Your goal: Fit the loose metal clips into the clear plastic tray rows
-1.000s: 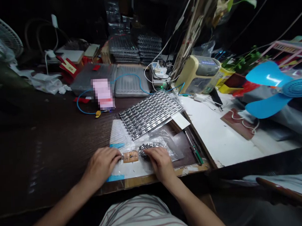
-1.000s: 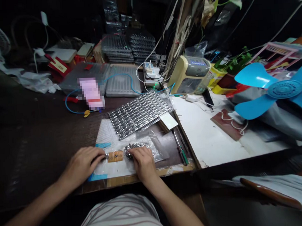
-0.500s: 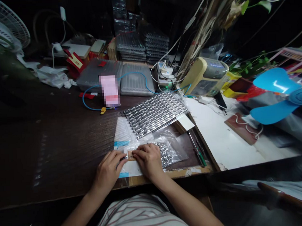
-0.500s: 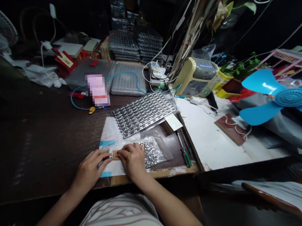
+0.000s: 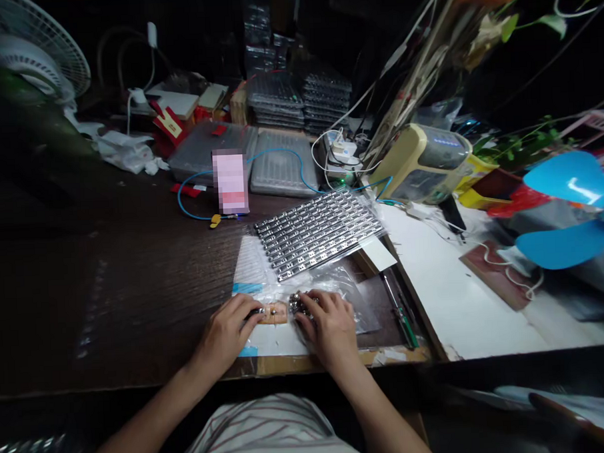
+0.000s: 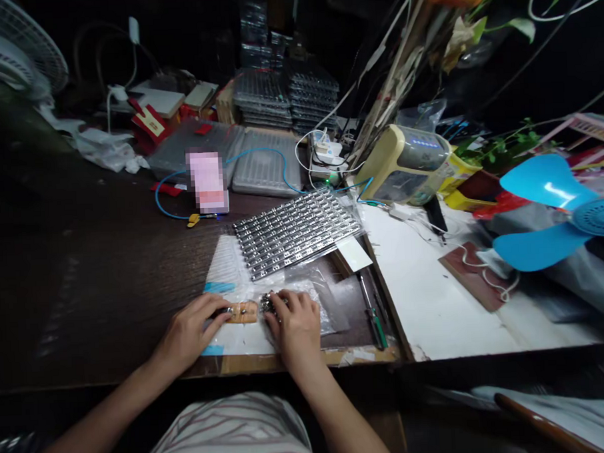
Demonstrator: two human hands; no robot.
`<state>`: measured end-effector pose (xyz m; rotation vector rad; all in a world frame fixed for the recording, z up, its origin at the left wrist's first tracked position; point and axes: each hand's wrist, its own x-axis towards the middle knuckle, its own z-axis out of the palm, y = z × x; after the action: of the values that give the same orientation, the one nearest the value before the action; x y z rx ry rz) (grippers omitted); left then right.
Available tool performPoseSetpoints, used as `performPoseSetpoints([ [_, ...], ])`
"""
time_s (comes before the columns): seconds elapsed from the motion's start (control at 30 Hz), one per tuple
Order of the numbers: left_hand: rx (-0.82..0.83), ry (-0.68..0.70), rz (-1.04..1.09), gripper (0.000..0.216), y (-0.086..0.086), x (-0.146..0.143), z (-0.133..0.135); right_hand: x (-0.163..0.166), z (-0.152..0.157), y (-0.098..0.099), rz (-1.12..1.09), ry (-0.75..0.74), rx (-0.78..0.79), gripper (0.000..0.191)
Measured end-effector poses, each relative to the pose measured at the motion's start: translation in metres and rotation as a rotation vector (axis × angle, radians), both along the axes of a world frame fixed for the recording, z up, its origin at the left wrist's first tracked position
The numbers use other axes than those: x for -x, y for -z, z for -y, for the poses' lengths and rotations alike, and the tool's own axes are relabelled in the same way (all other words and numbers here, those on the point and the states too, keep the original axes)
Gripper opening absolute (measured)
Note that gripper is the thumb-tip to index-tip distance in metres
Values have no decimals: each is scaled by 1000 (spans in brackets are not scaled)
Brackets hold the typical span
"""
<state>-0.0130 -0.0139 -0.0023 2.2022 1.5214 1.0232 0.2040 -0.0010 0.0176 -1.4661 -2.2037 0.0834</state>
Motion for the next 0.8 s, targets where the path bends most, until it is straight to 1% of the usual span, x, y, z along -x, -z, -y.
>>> performPoseSetpoints([
  [0.03, 10, 4, 26, 13, 0, -3, -2, -6, 0, 1, 21, -1, -11, 27],
  [0.1, 31, 4, 66, 12, 0, -8, -5, -13, 0, 6, 22, -5, -14, 21],
  [0.17, 46, 0, 85, 12, 1, -11, -6, -15, 0, 12, -25, 6, -3, 13],
  [0.2, 48, -2, 88, 12, 1, -12, -6, -14, 0, 15, -56, 15, -1, 12],
  [0.37, 29, 15, 50, 14, 5, -12, -3, -13, -1, 19, -164, 38, -40, 18],
  [0.47, 12, 25, -12, 13, 5, -13, -3, -15, -1, 19, -195, 41, -24, 22],
  [0.63, -10, 26, -58, 12, 2, -16, -3, -16, -1, 20, -270, 48, 17, 14],
  [0.8, -12, 23, -77, 14, 2, -17, -3, -18, -1, 18, -317, 12, -8, 17],
])
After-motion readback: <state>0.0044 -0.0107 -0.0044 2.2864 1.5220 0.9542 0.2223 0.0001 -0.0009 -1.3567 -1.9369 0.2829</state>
